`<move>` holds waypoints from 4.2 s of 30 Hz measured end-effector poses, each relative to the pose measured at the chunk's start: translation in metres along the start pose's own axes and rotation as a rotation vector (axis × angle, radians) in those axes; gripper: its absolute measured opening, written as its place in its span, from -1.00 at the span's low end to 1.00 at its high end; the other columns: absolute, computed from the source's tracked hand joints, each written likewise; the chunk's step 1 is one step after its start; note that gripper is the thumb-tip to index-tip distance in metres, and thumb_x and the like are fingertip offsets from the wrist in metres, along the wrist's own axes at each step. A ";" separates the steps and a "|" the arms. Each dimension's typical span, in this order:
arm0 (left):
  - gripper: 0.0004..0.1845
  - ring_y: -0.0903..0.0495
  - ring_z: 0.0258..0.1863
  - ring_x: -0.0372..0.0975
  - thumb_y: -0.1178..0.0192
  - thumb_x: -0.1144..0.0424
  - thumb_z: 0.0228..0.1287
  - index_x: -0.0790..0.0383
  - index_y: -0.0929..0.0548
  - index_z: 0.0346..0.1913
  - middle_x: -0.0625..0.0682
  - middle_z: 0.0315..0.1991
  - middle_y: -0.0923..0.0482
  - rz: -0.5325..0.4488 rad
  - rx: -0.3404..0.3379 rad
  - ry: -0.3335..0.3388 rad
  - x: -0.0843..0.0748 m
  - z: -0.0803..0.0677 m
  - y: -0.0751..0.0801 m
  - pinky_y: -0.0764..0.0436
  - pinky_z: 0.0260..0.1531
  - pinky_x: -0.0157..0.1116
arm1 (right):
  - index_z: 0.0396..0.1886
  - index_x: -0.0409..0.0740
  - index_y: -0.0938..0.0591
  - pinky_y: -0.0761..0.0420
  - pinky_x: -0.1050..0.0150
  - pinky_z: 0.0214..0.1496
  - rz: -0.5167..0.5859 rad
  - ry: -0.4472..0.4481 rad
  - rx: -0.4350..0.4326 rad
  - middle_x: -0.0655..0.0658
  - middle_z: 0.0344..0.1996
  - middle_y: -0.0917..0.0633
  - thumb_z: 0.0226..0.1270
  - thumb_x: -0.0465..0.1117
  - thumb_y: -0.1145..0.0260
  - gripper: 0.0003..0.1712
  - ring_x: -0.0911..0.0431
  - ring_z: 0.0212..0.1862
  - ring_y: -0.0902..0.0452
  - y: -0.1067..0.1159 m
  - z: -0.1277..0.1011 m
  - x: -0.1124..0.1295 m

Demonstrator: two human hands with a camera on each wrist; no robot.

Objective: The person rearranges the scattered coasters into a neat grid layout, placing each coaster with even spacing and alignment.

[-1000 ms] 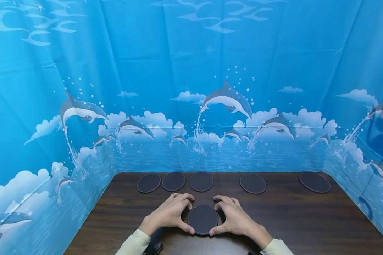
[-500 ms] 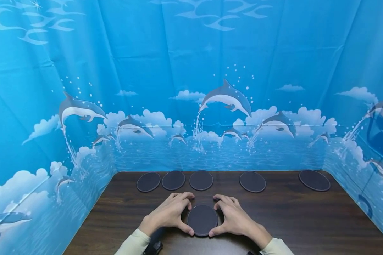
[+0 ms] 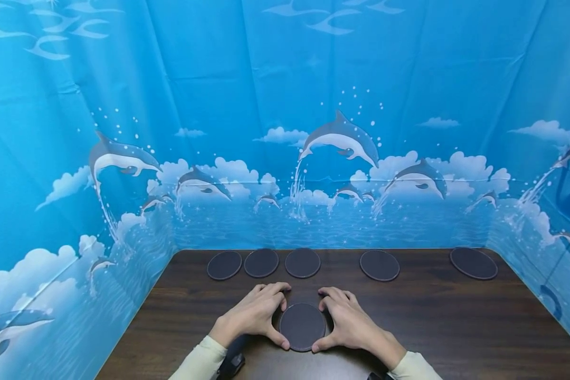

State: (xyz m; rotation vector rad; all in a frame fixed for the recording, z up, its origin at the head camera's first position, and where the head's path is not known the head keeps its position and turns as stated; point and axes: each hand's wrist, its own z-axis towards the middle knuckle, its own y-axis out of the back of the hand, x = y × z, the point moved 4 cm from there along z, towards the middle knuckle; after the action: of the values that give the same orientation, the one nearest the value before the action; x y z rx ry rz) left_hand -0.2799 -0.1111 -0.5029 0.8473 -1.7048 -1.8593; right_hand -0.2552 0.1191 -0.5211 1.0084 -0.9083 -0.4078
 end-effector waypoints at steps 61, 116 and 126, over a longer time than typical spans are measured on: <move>-0.50 -0.53 -0.05 -0.31 -0.12 -0.42 0.30 -0.08 -0.65 -0.12 -0.18 0.00 -0.54 -0.043 -0.062 0.056 0.019 0.036 0.022 -0.47 0.16 -0.02 | 0.09 0.04 -0.67 -0.54 -0.28 0.03 0.041 -0.060 -0.105 -0.11 0.34 -0.46 0.21 0.23 -0.51 -0.44 -0.15 0.16 -0.54 0.026 0.012 -0.029; 0.04 -0.41 0.27 -0.05 -0.25 -0.56 0.02 0.08 -0.48 0.44 0.04 0.34 -0.38 0.086 0.040 0.305 0.076 0.101 0.009 -0.33 0.24 0.10 | 0.46 -0.14 -0.47 -0.34 -0.35 0.12 -0.178 -0.130 -0.047 -0.29 0.15 -0.45 0.15 0.43 -0.42 0.05 -0.22 0.12 -0.35 0.031 0.085 -0.089; 0.06 -0.36 0.32 -0.05 -0.24 -0.57 0.01 0.14 -0.49 0.43 0.05 0.36 -0.34 0.075 0.058 0.315 0.078 0.105 0.008 -0.26 0.32 0.08 | 0.43 -0.13 -0.51 -0.34 -0.33 0.02 -0.226 -0.141 -0.039 -0.25 0.07 -0.44 0.10 0.51 -0.38 0.09 -0.18 0.04 -0.33 0.031 0.092 -0.090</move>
State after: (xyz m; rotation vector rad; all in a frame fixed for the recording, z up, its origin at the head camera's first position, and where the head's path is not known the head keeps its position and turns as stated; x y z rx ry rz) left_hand -0.4093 -0.0940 -0.5013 1.0247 -1.5747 -1.5401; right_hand -0.3855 0.1446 -0.5153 1.0602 -0.9116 -0.6914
